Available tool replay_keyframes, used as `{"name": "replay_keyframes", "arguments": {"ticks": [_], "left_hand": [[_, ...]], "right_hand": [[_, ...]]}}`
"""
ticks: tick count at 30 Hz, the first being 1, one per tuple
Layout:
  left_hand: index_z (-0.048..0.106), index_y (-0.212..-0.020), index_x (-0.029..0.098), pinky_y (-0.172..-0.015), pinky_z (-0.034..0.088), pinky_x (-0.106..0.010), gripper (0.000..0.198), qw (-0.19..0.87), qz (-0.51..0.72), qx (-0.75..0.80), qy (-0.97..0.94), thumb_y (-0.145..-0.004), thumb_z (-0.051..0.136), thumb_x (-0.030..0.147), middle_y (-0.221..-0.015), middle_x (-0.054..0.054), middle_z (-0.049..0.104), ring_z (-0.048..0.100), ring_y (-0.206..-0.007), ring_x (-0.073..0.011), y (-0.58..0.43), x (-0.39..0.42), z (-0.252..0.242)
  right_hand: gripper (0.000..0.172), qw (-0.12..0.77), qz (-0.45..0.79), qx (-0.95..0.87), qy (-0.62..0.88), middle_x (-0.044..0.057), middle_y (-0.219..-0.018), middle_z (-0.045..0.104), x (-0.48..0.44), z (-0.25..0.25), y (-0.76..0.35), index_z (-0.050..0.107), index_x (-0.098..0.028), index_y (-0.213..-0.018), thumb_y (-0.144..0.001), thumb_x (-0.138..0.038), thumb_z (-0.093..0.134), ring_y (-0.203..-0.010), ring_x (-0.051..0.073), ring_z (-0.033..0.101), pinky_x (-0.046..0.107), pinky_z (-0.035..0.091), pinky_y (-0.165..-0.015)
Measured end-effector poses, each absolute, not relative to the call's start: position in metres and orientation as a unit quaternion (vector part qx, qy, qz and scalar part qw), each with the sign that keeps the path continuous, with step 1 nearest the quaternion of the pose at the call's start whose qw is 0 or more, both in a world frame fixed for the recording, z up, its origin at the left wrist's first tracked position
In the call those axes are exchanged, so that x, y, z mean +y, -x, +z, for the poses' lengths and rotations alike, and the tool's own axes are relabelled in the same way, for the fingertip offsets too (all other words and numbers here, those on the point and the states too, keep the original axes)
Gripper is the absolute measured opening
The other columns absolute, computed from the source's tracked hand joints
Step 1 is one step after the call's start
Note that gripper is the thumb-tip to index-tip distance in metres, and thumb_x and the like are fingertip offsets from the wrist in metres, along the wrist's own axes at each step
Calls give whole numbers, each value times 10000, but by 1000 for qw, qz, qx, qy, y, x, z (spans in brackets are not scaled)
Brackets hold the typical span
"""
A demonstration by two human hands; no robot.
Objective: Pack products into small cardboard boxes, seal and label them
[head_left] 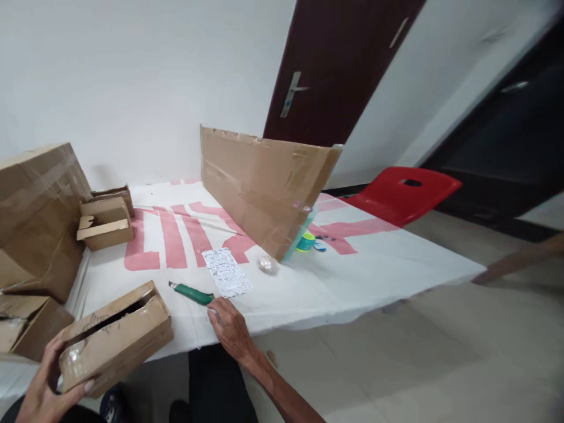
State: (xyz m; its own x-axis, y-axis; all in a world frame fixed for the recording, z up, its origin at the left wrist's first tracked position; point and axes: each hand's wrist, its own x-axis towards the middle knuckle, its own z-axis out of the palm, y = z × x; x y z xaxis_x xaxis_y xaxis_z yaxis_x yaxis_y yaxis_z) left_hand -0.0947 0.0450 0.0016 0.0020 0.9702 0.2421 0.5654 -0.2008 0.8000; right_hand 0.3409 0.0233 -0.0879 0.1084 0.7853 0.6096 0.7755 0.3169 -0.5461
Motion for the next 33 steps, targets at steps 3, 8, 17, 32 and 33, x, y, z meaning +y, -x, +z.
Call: {"name": "replay_keyframes", "arguments": {"ticks": [3, 8, 17, 32, 33], "left_hand": [[610, -1332, 249, -1149, 519, -555, 879, 277, 397, 580, -656, -572, 929, 555, -1452, -129, 607, 567, -1383, -440, 79, 34, 19], [542, -1413, 246, -1209, 446, -573, 963, 340, 398, 554, -647, -600, 933, 583, -1511, -156, 545, 493, -1463, -439, 67, 23, 34], [500, -1547, 248, -1190, 462, -543, 1097, 422, 417, 502, -629, -651, 859, 769, -1679, -163, 409, 350, -1553, -478, 73, 13, 31], [596, -1483, 229, -1255, 381, -485, 715, 410, 444, 550, -577, -929, 641, 678, -1593, -117, 555, 447, -1519, -376, 61, 11, 28], [582, -1493, 229, -1247, 393, -489, 740, 416, 442, 546, -578, -909, 670, 675, -1588, -120, 559, 451, -1515, -385, 59, 10, 30]], "right_hand": [[136, 518, 74, -668, 529, 58, -1030, 736, 16, -76, -331, 679, -239, -1072, -996, -194, 576, -981, 217, 707, 345, 594, -852], [319, 522, 192, -680, 478, 89, -1203, 732, 8, -51, -313, 660, -263, -1300, -984, -282, 616, -1027, 228, 719, 360, 623, -822], [447, 517, 243, -706, 418, 118, -1335, 669, 7, -24, -281, 592, -272, -1404, -960, -264, 638, -1194, 254, 670, 382, 625, -892], [443, 532, 170, -710, 428, 101, -1284, 705, 11, -4, -275, 624, -299, -1412, -972, -249, 649, -1169, 282, 679, 504, 595, -1022], [460, 533, 167, -709, 430, 102, -1277, 707, 8, -3, -276, 611, -298, -1425, -969, -248, 652, -1143, 280, 689, 497, 602, -1004]]}}
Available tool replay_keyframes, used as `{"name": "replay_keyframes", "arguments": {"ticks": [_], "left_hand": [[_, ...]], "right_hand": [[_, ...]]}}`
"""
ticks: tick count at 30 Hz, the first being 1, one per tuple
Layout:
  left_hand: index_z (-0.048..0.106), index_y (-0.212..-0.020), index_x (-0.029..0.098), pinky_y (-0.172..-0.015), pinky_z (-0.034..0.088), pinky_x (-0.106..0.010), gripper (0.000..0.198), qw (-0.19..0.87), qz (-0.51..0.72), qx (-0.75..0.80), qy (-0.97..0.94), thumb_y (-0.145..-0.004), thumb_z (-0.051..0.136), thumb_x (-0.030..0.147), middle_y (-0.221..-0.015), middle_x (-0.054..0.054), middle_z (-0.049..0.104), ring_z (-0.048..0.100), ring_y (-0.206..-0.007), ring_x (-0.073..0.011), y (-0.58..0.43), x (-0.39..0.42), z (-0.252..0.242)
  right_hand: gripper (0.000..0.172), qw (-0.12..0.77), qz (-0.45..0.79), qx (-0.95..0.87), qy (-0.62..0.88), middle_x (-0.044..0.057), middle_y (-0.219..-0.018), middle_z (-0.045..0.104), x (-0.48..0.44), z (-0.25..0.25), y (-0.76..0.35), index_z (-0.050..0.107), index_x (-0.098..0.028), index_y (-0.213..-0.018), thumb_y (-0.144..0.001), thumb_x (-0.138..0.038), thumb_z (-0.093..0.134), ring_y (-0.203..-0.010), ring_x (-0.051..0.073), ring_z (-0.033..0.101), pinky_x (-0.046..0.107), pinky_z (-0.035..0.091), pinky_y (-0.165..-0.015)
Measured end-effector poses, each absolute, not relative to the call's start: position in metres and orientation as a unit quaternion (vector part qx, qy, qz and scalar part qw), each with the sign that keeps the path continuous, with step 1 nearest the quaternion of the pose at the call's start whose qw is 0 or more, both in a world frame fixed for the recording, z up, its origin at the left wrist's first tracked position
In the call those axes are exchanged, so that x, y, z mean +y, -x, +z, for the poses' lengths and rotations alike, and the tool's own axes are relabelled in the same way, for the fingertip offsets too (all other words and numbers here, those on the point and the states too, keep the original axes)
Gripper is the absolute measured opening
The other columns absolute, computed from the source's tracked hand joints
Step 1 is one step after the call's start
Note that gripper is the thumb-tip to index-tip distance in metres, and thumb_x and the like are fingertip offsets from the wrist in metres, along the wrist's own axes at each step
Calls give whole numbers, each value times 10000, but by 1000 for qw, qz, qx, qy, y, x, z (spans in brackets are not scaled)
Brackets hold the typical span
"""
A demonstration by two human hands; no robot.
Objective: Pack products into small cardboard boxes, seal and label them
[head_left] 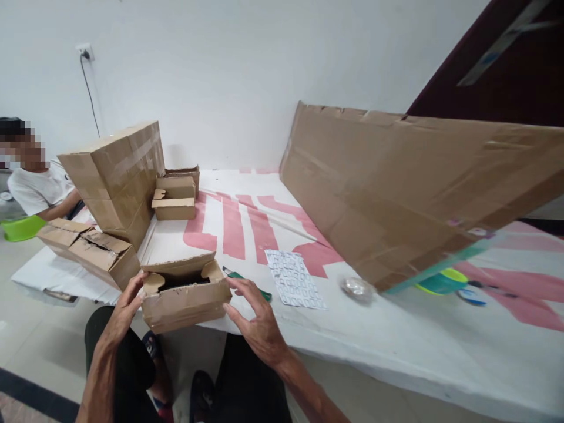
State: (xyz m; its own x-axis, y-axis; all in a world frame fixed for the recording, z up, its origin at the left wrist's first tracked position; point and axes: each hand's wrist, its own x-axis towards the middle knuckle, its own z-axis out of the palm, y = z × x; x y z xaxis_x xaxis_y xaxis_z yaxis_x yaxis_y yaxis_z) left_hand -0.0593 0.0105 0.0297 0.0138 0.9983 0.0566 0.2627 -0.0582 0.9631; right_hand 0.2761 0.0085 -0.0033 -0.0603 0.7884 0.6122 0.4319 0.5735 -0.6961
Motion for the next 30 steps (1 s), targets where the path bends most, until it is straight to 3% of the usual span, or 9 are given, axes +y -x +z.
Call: {"name": "replay_keyframes", "arguments": {"ticks": [6, 11, 14, 20, 24, 30], "left_hand": [[410, -1613, 258, -1148, 481, -523, 1026, 459, 405, 500, -612, -767, 841, 648, -1682, -163, 400, 470, -1478, -435, 61, 6, 31], [368, -1643, 288, -1175, 450, -527, 1205, 444, 390, 484, -645, -649, 912, 698, -1706, -154, 327, 383, -1527, -448, 66, 5, 27], [354, -1649, 301, -1195, 429, -549, 1232, 435, 385, 490, -650, -628, 947, 652, -1718, -144, 303, 396, -1519, -449, 65, 4, 25], [343, -1643, 256, -1187, 435, -574, 1201, 438, 383, 516, -628, -666, 918, 653, -1677, -172, 390, 475, -1464, -437, 61, 4, 28], [351, -1641, 259, -1159, 465, -568, 1226, 440, 382, 521, -624, -632, 928, 649, -1659, -174, 420, 521, -1422, -433, 62, 11, 29], [319, -1656, 244, -1149, 476, -521, 1260, 441, 379, 521, -625, -620, 944, 599, -1664, -181, 417, 419, -1512, -437, 66, 17, 31]], "right_hand": [[268, 531, 92, -754, 375, 88, -1061, 721, -11, -2, -282, 723, -277, -1175, -930, -175, 690, -1014, 269, 709, 447, 617, -893], [415, 495, 42, -790, 360, 121, -1161, 713, -24, -12, -286, 702, -283, -1298, -898, -179, 740, -1079, 291, 696, 469, 625, -895], [399, 502, 41, -785, 361, 124, -1165, 699, -25, -13, -284, 690, -257, -1303, -920, -145, 701, -1079, 273, 691, 453, 623, -891], [216, 535, 64, -754, 377, 84, -1044, 673, -17, -7, -274, 712, -234, -1100, -941, -95, 663, -956, 220, 666, 366, 595, -827], [153, 533, 72, -747, 390, 71, -1026, 657, -9, -5, -267, 703, -235, -1000, -933, -100, 677, -973, 224, 662, 359, 576, -851], [195, 539, 140, -735, 386, 61, -1050, 666, -4, -3, -274, 681, -234, -1119, -952, -139, 647, -1005, 214, 683, 336, 580, -884]]}}
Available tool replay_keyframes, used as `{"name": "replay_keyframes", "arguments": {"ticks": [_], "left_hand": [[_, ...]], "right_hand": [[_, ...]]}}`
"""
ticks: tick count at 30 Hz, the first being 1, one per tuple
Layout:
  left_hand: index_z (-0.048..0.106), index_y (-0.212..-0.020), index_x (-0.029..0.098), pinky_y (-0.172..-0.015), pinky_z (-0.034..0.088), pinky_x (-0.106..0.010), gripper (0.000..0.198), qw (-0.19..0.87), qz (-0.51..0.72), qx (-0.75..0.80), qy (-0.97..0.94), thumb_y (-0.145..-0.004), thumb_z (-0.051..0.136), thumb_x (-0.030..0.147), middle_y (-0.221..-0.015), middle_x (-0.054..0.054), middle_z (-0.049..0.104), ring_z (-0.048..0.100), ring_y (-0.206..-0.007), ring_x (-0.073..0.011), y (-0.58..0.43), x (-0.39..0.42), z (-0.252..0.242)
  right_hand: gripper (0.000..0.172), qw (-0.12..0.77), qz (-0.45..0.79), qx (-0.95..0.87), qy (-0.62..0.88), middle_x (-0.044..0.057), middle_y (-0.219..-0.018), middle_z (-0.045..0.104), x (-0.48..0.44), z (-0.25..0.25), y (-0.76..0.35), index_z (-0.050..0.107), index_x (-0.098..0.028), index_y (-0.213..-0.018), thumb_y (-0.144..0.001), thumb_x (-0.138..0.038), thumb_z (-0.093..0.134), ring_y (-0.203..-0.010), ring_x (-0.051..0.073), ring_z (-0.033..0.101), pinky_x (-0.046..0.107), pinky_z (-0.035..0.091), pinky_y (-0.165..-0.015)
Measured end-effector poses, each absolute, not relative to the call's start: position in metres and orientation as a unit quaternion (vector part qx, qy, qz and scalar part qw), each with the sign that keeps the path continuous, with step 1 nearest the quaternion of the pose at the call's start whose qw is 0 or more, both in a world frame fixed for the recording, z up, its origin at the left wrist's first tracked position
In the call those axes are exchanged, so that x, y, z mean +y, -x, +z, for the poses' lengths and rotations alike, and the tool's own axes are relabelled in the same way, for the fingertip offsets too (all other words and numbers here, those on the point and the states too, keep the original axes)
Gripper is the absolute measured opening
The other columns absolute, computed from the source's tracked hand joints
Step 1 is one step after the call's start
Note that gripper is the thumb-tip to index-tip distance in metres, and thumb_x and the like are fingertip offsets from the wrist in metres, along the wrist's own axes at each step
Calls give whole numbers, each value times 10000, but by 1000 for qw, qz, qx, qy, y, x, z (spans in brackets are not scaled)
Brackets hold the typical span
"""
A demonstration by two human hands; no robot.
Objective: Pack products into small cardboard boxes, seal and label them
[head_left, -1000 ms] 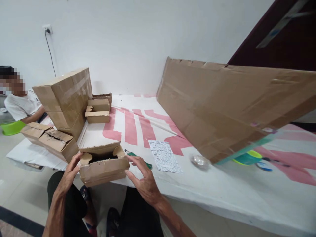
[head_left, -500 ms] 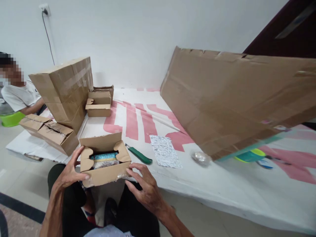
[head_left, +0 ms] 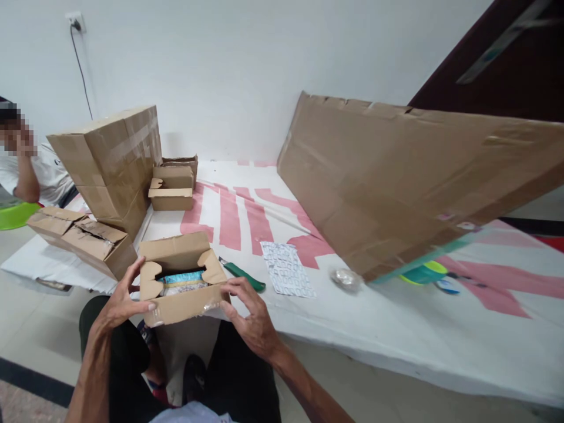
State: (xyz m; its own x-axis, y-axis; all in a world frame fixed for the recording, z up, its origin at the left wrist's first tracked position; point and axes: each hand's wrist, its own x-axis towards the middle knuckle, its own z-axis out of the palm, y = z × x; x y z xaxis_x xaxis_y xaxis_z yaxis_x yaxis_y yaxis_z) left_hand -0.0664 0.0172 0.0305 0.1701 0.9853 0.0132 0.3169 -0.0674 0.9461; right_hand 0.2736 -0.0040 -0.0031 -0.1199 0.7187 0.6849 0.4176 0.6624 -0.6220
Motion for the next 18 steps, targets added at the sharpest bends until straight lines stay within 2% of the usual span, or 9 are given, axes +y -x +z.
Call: {"name": "replay_keyframes", "arguments": {"ticks": [3, 7, 11, 16, 18], "left_hand": [[313, -1659, 238, -1147, 480, -508, 1274, 449, 379, 523, -617, -614, 951, 588, -1670, -186, 410, 434, -1504, -436, 65, 17, 32], [309, -1662, 232, -1119, 505, -503, 1283, 457, 381, 524, -610, -608, 955, 573, -1666, -192, 418, 478, -1469, -444, 63, 17, 33], [282, -1673, 227, -1121, 501, -513, 1301, 455, 380, 521, -614, -614, 951, 576, -1693, -199, 372, 422, -1509, -459, 63, 16, 34], [263, -1682, 230, -1132, 491, -522, 1308, 456, 380, 519, -615, -623, 944, 587, -1697, -200, 359, 430, -1502, -455, 63, 16, 34], [265, -1682, 229, -1130, 494, -517, 1300, 455, 378, 520, -616, -631, 938, 592, -1698, -199, 357, 434, -1498, -453, 63, 16, 33]], "right_hand": [[200, 541, 151, -726, 396, 67, -1104, 680, -6, -3, -280, 679, -244, -1150, -983, -159, 608, -1062, 213, 687, 340, 576, -923], [202, 533, 153, -732, 394, 63, -1088, 677, -7, -4, -282, 687, -244, -1131, -962, -148, 631, -1045, 210, 688, 343, 575, -923], [217, 526, 119, -748, 386, 68, -1082, 665, -6, -1, -281, 683, -238, -1133, -946, -133, 652, -1030, 215, 678, 356, 578, -910], [305, 469, 49, -803, 364, 106, -1186, 679, -9, 13, -278, 678, -229, -1228, -934, -148, 700, -1149, 275, 628, 465, 549, -998], [279, 448, 28, -821, 352, 111, -1182, 683, -11, 17, -275, 688, -218, -1198, -932, -133, 702, -1157, 283, 620, 469, 546, -995]]}}
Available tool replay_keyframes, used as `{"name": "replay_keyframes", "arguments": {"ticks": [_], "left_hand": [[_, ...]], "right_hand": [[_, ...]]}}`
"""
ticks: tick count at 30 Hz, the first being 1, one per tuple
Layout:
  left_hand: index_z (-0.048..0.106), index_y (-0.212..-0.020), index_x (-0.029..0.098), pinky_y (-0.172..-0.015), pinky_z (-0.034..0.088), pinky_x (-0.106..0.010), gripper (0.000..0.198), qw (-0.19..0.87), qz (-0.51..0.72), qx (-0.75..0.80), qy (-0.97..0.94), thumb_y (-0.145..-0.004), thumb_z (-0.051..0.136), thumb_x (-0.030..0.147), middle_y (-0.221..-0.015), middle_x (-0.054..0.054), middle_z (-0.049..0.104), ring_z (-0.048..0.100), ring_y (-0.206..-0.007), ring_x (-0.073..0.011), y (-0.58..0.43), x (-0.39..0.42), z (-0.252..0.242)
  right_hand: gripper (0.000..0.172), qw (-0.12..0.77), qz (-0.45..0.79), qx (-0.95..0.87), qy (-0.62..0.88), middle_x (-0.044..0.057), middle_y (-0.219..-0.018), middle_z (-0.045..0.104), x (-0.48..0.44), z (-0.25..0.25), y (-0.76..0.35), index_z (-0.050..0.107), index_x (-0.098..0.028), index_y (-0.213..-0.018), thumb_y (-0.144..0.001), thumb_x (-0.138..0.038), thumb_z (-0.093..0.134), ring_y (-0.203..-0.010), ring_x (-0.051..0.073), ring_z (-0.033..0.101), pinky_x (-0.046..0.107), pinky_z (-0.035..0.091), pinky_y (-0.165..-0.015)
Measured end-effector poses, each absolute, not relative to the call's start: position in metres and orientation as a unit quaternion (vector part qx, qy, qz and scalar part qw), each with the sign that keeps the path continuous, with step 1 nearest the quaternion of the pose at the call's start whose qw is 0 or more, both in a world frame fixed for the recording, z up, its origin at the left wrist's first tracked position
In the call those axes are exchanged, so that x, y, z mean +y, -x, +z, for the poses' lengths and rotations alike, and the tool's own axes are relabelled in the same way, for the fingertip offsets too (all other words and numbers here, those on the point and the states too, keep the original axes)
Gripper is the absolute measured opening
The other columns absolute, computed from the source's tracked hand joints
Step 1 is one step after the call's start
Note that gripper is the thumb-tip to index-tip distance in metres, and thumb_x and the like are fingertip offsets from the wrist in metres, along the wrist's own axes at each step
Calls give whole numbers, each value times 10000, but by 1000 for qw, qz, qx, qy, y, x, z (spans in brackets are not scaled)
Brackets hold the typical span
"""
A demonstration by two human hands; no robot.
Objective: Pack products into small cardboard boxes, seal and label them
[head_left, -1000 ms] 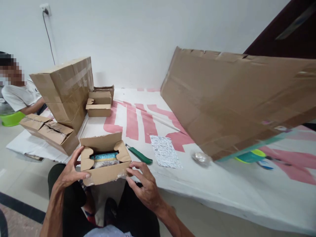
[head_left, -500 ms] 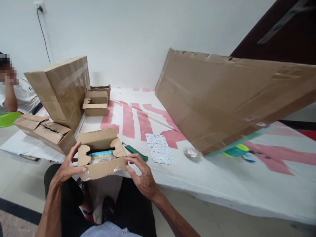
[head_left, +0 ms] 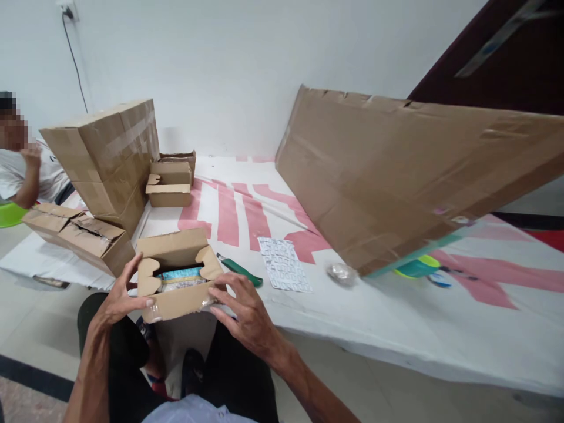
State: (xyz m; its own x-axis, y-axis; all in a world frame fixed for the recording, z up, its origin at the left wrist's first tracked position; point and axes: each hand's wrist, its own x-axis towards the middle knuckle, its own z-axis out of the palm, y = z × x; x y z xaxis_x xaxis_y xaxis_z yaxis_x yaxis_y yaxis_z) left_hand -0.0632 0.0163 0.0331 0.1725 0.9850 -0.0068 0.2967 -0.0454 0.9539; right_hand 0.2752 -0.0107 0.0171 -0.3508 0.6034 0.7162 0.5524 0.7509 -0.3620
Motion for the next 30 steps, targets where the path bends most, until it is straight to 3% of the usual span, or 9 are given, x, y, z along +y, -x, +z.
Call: {"name": "replay_keyframes", "arguments": {"ticks": [5, 14, 22, 30], "left_hand": [[280, -1681, 237, -1138, 493, -519, 1289, 445, 381, 520, -622, -635, 938, 603, -1695, -189, 362, 434, -1497, -449, 63, 16, 30], [252, -1694, 245, -1151, 482, -573, 1287, 433, 375, 511, -640, -662, 918, 633, -1709, -197, 337, 434, -1497, -460, 64, 13, 27], [238, -1696, 304, -1157, 483, -569, 1290, 415, 379, 497, -661, -657, 934, 622, -1745, -149, 249, 402, -1511, -452, 64, -1, 24], [249, -1691, 337, -1214, 419, -587, 1248, 384, 381, 496, -680, -680, 934, 599, -1741, -123, 245, 307, -1566, -449, 62, -14, 23]], "right_hand": [[175, 441, 2, -830, 341, 97, -1082, 693, -13, 17, -269, 707, -199, -1070, -945, -81, 671, -1068, 250, 627, 415, 558, -915], [187, 437, 52, -833, 336, 56, -957, 710, -10, 25, -270, 717, -238, -927, -966, -84, 618, -951, 223, 646, 403, 567, -849], [240, 397, 74, -831, 383, 103, -1206, 727, 9, 33, -263, 721, -251, -1141, -951, -130, 637, -1154, 293, 650, 514, 563, -1005], [176, 382, 91, -829, 398, 113, -1238, 692, 18, 30, -261, 697, -233, -1115, -947, -182, 678, -1182, 305, 612, 514, 545, -1021]]}}
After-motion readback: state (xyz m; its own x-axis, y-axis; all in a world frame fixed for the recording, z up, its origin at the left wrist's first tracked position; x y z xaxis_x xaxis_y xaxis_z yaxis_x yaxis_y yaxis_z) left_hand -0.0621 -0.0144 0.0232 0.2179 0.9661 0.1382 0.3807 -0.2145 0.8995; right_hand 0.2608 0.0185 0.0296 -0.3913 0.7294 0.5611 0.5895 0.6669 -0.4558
